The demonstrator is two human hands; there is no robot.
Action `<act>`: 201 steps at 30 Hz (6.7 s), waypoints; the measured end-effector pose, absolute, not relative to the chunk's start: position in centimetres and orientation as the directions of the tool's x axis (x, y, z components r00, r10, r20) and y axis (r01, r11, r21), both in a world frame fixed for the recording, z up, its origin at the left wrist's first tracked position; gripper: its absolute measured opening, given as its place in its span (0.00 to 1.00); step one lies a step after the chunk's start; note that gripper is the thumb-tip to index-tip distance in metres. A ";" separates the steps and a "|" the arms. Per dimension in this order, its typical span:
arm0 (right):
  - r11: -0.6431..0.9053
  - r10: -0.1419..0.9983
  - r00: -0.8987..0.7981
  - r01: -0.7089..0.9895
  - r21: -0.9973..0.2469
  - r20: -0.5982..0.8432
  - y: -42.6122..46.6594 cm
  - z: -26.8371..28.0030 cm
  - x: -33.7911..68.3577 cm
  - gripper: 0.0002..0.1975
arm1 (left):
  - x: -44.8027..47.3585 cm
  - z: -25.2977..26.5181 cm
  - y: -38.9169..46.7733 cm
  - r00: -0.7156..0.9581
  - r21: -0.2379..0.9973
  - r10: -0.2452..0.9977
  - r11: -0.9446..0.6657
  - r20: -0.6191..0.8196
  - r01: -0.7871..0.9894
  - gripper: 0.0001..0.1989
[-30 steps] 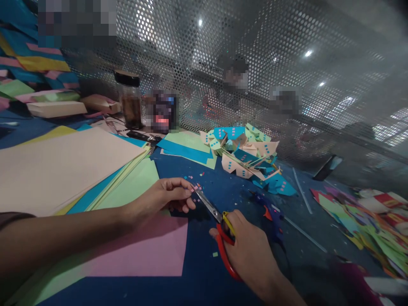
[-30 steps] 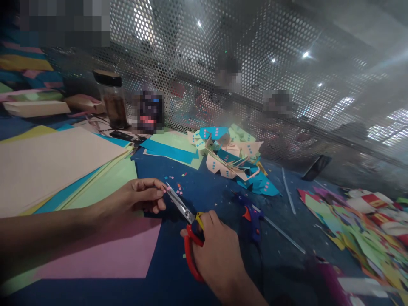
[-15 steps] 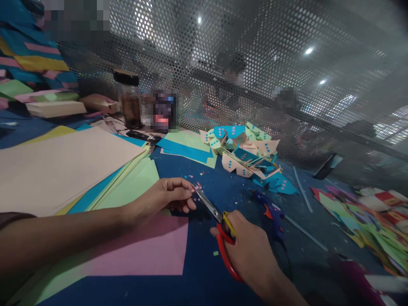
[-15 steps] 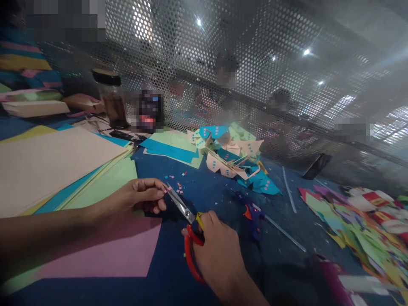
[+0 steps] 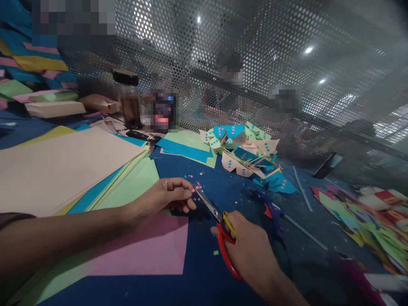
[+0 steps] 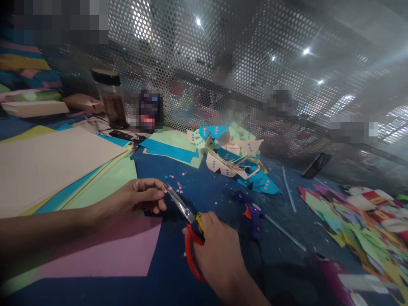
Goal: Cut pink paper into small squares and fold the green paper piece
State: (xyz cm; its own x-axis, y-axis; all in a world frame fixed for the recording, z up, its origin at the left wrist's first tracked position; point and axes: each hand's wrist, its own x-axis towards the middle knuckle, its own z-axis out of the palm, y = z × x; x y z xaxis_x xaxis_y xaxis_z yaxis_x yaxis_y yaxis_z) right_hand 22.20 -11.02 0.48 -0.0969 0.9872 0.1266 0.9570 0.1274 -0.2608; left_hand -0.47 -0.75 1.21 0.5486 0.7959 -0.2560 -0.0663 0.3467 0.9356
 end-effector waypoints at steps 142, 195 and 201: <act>0.141 0.987 -0.111 0.947 -0.289 0.119 -11.1 0.5 22.0 0.11 | -0.4 0.7 -0.5 0.556 0.937 0.797 0.339 -0.236 -0.089 0.14; 0.042 0.997 -0.026 0.970 -0.237 0.070 -11.0 1.0 22.1 0.12 | -0.3 0.9 -0.8 0.540 0.925 0.797 0.371 -0.272 -0.082 0.13; 0.036 0.999 -0.025 0.970 -0.240 0.047 -11.0 1.1 22.1 0.12 | -0.3 1.0 -0.9 0.532 0.927 0.804 0.365 -0.266 -0.087 0.14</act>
State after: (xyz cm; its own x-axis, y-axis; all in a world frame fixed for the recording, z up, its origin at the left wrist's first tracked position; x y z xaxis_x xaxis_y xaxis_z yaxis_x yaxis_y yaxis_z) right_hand 22.05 -11.00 1.13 -0.0251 0.9986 0.0475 0.9701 0.0358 -0.2402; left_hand -0.27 -0.89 0.96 0.5324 0.8035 -0.2663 -0.0871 0.3649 0.9270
